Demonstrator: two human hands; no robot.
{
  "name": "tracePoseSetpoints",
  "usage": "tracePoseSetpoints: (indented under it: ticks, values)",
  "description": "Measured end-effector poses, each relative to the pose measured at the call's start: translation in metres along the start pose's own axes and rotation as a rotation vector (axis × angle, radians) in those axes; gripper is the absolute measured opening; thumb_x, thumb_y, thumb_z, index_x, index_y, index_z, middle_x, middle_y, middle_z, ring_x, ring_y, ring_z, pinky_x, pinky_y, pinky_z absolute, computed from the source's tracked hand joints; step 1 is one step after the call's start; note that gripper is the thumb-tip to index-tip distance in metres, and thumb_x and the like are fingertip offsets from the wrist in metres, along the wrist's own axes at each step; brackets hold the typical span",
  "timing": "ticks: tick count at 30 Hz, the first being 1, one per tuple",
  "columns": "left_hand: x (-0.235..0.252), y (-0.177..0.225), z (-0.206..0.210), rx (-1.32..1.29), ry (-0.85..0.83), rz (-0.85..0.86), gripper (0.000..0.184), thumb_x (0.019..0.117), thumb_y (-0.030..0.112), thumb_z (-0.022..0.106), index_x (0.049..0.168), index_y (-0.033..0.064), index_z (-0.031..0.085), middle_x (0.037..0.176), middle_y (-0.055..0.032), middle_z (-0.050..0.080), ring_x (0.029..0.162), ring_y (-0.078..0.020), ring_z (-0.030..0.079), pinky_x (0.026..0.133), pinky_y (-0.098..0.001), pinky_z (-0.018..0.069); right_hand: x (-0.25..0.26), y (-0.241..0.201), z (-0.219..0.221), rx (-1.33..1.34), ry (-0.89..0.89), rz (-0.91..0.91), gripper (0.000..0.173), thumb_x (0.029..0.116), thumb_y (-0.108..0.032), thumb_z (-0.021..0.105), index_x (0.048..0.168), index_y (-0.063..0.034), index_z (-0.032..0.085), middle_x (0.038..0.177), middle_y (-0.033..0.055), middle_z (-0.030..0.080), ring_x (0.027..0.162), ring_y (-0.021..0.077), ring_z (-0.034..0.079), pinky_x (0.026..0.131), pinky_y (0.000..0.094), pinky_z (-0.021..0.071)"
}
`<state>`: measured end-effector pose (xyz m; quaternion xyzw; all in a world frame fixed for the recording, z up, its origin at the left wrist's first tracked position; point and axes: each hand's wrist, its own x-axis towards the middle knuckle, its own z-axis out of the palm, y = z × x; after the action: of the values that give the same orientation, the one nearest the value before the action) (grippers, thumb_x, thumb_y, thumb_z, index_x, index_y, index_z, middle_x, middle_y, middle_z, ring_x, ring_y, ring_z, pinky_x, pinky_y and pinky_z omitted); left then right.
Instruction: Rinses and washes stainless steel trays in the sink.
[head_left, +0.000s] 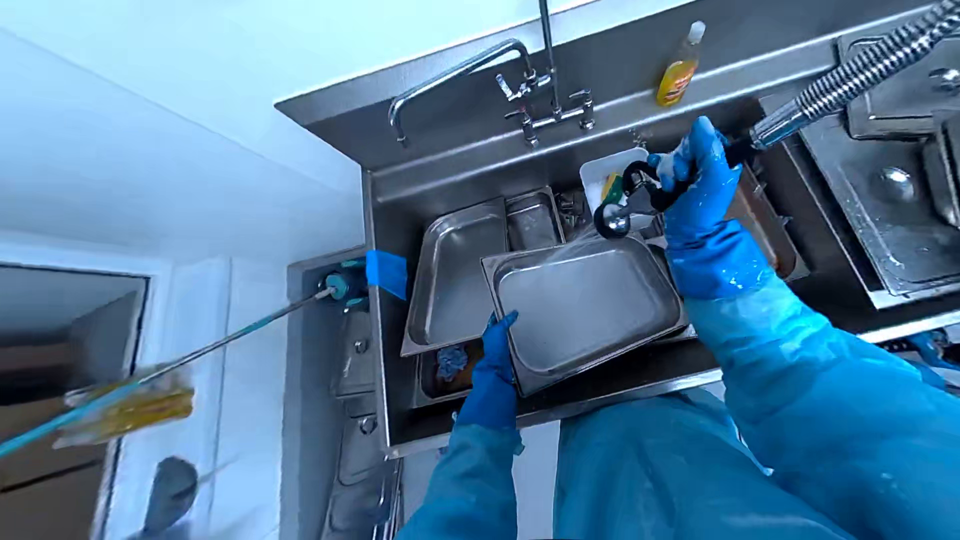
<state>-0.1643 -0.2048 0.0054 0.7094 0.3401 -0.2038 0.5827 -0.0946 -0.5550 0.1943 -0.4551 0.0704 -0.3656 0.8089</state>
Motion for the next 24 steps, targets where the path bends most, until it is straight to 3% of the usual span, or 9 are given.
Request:
tracePoseSetpoints:
  ticks: [5, 10, 13, 17, 20, 24]
  values:
    - [0.018, -0.012, -0.006, -0.008, -0.048, -0.06, 0.066, 0.0926, 0.044, 0.07, 0.146, 0.0094, 0.052, 0.136, -0.0192, 0.062, 0.125, -0.0331, 0.06, 0.102, -0.0571, 0.0497, -0.047, 0.023, 0.038, 0.092, -0.011, 0.143, 0.037, 0.1055, -0.023, 0.048, 0.069, -0.0161, 0.049, 0.052, -0.0047, 0.04, 0.046, 0.0134, 0.046, 0.06, 0.0398, 0.0547]
    - [0.024, -0.015, -0.006, -0.038, -0.06, 0.043, 0.069, 0.0938, 0.032, 0.073, 0.152, 0.0072, 0.045, 0.142, -0.0197, 0.058, 0.129, -0.0304, 0.058, 0.106, -0.0524, 0.0486, -0.079, 0.033, 0.05, 0.064, -0.121, 0.217, 0.034, 0.1041, -0.02, 0.048, 0.07, -0.0163, 0.051, 0.053, -0.0059, 0.042, 0.045, 0.0091, 0.045, 0.052, 0.0301, 0.05]
    - [0.018, -0.002, -0.004, 0.027, -0.064, 0.123, 0.069, 0.0932, 0.033, 0.074, 0.152, 0.0104, 0.047, 0.145, -0.0179, 0.057, 0.133, -0.0295, 0.055, 0.11, -0.0532, 0.0451, -0.103, 0.027, 0.052, 0.027, -0.202, 0.333, 0.031, 0.1025, -0.019, 0.05, 0.072, -0.0162, 0.051, 0.053, -0.0059, 0.042, 0.046, 0.0099, 0.045, 0.058, 0.0342, 0.0536]
    - [0.005, 0.017, 0.001, 0.119, -0.057, 0.238, 0.068, 0.0904, 0.031, 0.078, 0.151, 0.0175, 0.05, 0.131, -0.0184, 0.066, 0.116, -0.0311, 0.066, 0.1, -0.0549, 0.0521, -0.125, 0.021, 0.043, -0.028, -0.318, 0.447, 0.029, 0.1019, -0.019, 0.052, 0.073, -0.0151, 0.052, 0.053, -0.0054, 0.041, 0.046, 0.0101, 0.046, 0.058, 0.0344, 0.0532]
    - [-0.007, 0.026, 0.005, 0.157, -0.041, 0.291, 0.07, 0.0887, 0.03, 0.079, 0.151, 0.0203, 0.051, 0.126, -0.0175, 0.068, 0.109, -0.0296, 0.068, 0.097, -0.0542, 0.0535, -0.127, 0.015, 0.024, -0.163, -0.381, 0.442, 0.022, 0.1002, -0.017, 0.057, 0.078, -0.0133, 0.057, 0.053, -0.0053, 0.045, 0.046, 0.0087, 0.047, 0.054, 0.0299, 0.0512]
    - [-0.012, 0.029, 0.007, 0.198, -0.02, 0.294, 0.074, 0.0876, 0.033, 0.08, 0.153, 0.0211, 0.049, 0.131, -0.0167, 0.066, 0.116, -0.0306, 0.066, 0.101, -0.0553, 0.0513, -0.111, 0.009, -0.003, -0.292, -0.326, 0.279, 0.021, 0.099, -0.018, 0.06, 0.079, -0.0124, 0.059, 0.054, -0.0047, 0.047, 0.047, 0.0104, 0.049, 0.057, 0.0337, 0.0535]
